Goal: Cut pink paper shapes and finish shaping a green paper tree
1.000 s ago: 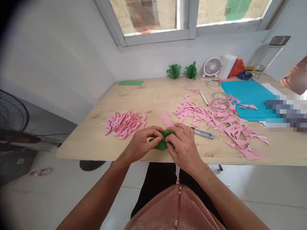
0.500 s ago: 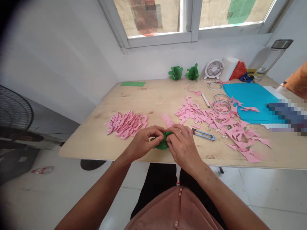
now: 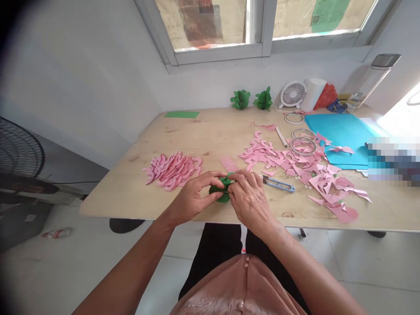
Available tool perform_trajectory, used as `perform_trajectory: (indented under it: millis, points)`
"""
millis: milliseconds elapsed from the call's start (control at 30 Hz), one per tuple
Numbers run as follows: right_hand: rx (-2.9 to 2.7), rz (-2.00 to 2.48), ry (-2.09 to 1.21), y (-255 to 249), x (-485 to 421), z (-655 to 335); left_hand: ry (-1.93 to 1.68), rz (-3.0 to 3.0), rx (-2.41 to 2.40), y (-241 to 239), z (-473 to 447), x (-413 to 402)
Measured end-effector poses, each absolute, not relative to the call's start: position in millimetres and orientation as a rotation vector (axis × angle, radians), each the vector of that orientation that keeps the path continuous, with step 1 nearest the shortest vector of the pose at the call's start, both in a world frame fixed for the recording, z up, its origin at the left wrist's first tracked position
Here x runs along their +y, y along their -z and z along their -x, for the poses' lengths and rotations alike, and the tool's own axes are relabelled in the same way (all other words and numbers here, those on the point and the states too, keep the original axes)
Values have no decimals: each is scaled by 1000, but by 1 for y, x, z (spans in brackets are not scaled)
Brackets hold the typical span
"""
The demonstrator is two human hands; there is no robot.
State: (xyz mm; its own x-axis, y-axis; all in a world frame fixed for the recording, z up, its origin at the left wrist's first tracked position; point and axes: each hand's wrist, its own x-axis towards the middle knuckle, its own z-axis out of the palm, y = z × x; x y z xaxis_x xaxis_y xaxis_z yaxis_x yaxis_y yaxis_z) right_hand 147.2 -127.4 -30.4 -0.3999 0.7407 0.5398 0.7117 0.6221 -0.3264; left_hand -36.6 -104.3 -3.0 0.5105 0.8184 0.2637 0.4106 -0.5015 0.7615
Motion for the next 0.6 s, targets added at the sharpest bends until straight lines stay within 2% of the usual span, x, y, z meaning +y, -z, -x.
perform_trajectory:
  millis: [600]
  points:
    - [-2196, 1140, -64, 26, -127, -145, -780, -2375, 1015, 9, 40, -101]
